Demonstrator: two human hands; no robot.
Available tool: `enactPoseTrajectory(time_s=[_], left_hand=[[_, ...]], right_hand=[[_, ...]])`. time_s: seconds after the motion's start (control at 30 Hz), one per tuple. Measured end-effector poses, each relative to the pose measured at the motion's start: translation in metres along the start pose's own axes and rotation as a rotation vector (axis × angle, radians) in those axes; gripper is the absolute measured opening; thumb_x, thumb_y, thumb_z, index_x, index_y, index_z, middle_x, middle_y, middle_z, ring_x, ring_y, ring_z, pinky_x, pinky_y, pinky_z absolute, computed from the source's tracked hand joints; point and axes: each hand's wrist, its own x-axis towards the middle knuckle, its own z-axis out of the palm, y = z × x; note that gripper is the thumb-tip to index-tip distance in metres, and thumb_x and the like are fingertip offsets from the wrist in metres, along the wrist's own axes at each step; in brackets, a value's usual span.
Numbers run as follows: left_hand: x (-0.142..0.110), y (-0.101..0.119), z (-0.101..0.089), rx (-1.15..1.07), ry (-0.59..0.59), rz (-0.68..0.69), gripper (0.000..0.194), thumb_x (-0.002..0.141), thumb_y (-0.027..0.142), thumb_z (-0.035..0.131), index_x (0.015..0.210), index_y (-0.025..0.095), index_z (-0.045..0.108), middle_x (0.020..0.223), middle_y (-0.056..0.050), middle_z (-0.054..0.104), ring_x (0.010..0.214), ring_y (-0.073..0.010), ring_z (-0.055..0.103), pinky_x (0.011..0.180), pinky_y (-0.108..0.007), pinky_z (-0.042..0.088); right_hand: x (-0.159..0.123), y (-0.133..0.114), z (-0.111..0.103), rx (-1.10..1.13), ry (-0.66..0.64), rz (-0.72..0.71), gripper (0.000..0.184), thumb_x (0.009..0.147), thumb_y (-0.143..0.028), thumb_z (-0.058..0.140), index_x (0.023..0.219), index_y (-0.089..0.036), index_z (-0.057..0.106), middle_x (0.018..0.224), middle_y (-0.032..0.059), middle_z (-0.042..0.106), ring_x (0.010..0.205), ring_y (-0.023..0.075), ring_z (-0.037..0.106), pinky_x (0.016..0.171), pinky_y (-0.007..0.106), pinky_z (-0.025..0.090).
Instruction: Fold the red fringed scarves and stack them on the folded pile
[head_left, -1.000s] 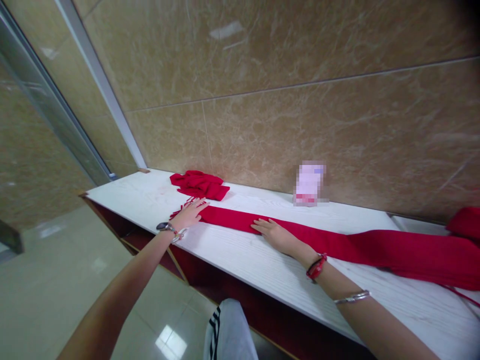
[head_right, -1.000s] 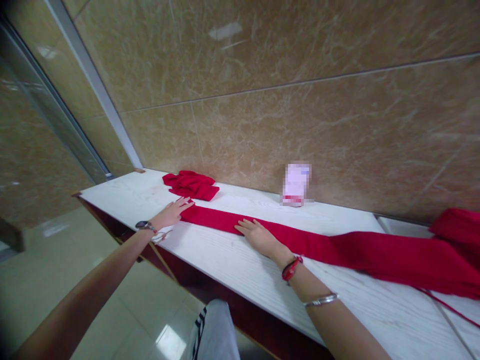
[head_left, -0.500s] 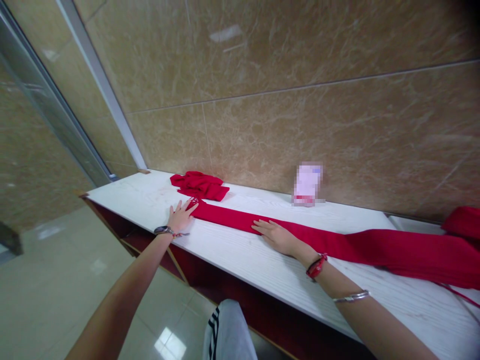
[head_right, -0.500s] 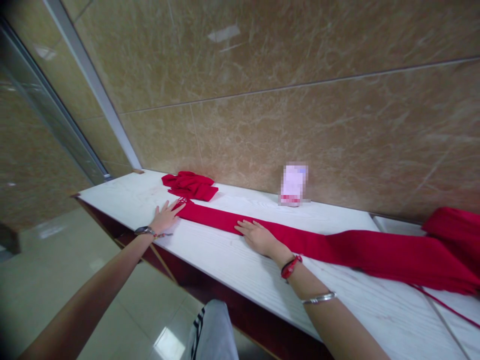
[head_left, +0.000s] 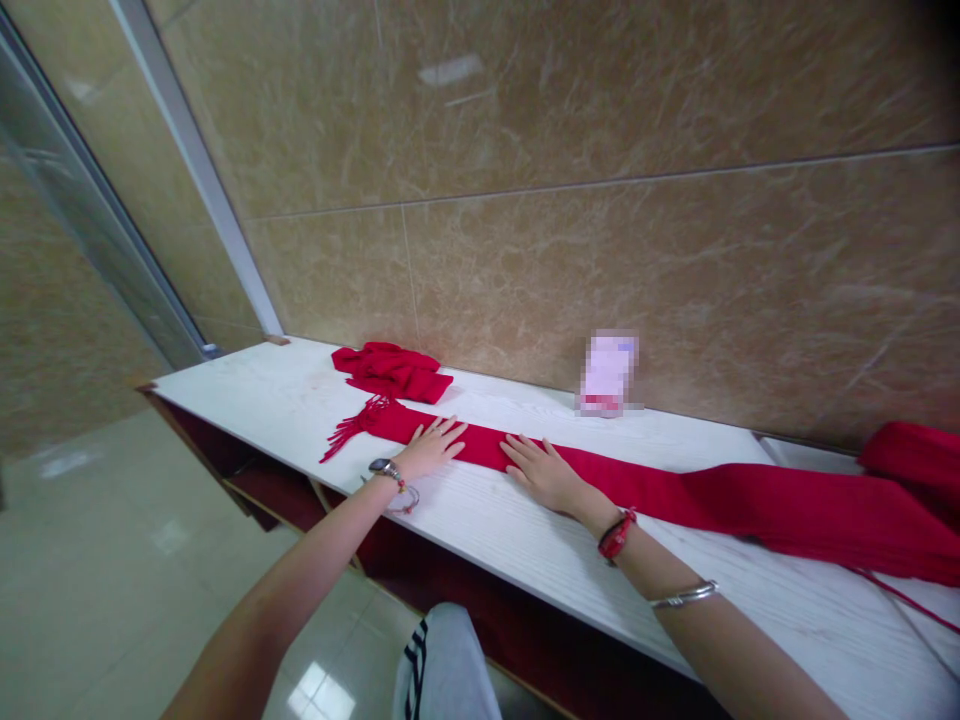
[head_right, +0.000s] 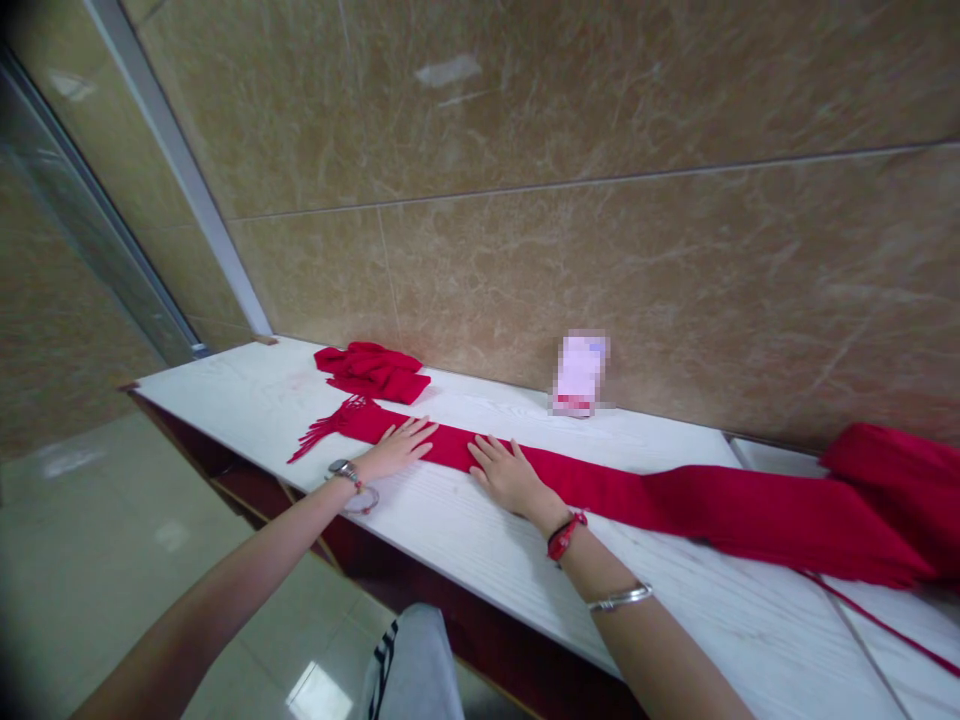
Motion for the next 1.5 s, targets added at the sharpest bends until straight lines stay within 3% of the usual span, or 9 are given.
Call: enactPoseTrajectory(time_s=[0.3,0.53,0.7,0.8,0.93,1.03,1.23,1.4,1.5], left_hand=[[0.002,-0.015,0.018,0.020,0.042,-0.008,0.043,0.094,0.036,0.029,0.136,0.029,0.034,0.143,-0.002,0.032,0.131,-0.0232,0.026,0.104,-0.045,0.024],[-0.011,-0.107,0.012,0.065,0.059,-0.347,0.040,0.092,0.031,0.034,0.130,0.026,0.044,0.138,-0.005,0.041,0.126,-0.0220,0.034,0.101,-0.042,0.029],[-0.032,-0.158,-0.002,0.112,0.096,-0.558,0.036,0.090,0.030,0.033,0.114,0.021,0.057,0.121,-0.013,0.054,0.112,-0.0312,0.047,0.089,-0.054,0.036],[-0.036,-0.163,-0.010,0.138,0.161,-0.572,0.035,0.086,0.022,0.036,0.113,0.015,0.056,0.123,-0.017,0.050,0.113,-0.0324,0.044,0.089,-0.052,0.037],[-0.030,-0.157,-0.013,0.139,0.098,-0.189,0.037,0.075,0.008,0.044,0.105,0.023,0.059,0.116,-0.003,0.055,0.108,-0.0169,0.049,0.093,-0.029,0.037],[-0.026,-0.157,-0.013,0.161,0.041,-0.029,0.039,0.068,0.001,0.045,0.096,0.024,0.061,0.107,-0.001,0.059,0.100,-0.0180,0.052,0.090,-0.032,0.038],[-0.024,-0.172,-0.021,0.317,0.053,-0.096,0.031,0.073,0.002,0.048,0.089,0.023,0.062,0.102,-0.002,0.062,0.102,-0.0233,0.049,0.097,-0.045,0.024],[-0.033,-0.183,-0.027,0.345,0.123,-0.336,0.030,0.078,0.003,0.042,0.095,0.015,0.063,0.105,-0.011,0.060,0.108,-0.0305,0.045,0.095,-0.055,0.021],[-0.034,-0.177,-0.027,0.299,0.115,-0.259,0.042,0.075,0.002,0.042,0.109,0.019,0.059,0.116,-0.009,0.056,0.112,-0.0255,0.043,0.096,-0.046,0.028]], right_hand=[[-0.004,0.003,0.000,0.012,-0.043,0.032,0.050,0.093,-0.033,0.025,0.138,-0.012,0.032,0.144,0.0111,0.029,0.132,0.0251,0.024,0.105,0.051,0.021],[-0.004,0.006,0.006,0.018,-0.035,0.026,0.051,0.092,-0.034,0.024,0.138,-0.012,0.031,0.144,0.0095,0.027,0.132,0.0249,0.023,0.106,0.050,0.020],[-0.003,0.006,0.009,0.015,-0.020,0.026,0.050,0.092,-0.034,0.025,0.137,-0.014,0.034,0.143,0.0100,0.030,0.132,0.0245,0.024,0.105,0.050,0.021],[-0.003,0.006,0.010,0.016,-0.020,0.042,0.050,0.092,-0.034,0.025,0.137,-0.015,0.035,0.143,0.0102,0.031,0.131,0.0244,0.025,0.105,0.050,0.022],[-0.003,0.007,0.013,0.003,-0.017,0.038,0.051,0.092,-0.036,0.025,0.136,-0.014,0.035,0.142,0.0101,0.032,0.131,0.0237,0.026,0.105,0.049,0.023],[-0.003,0.009,0.016,0.000,0.010,0.017,0.049,0.092,-0.037,0.025,0.136,-0.018,0.036,0.142,0.0090,0.034,0.131,0.0233,0.027,0.104,0.049,0.025],[-0.002,0.009,0.018,0.009,0.010,-0.021,0.049,0.093,-0.039,0.024,0.136,-0.020,0.037,0.141,0.0075,0.035,0.130,0.0219,0.029,0.105,0.046,0.026],[-0.002,0.008,0.016,0.006,-0.017,-0.010,0.049,0.092,-0.037,0.025,0.136,-0.019,0.037,0.142,0.0077,0.033,0.131,0.0224,0.027,0.105,0.047,0.026],[-0.002,0.007,0.014,0.016,-0.021,-0.005,0.049,0.093,-0.038,0.025,0.136,-0.020,0.036,0.142,0.0071,0.033,0.131,0.0224,0.027,0.105,0.048,0.025]])
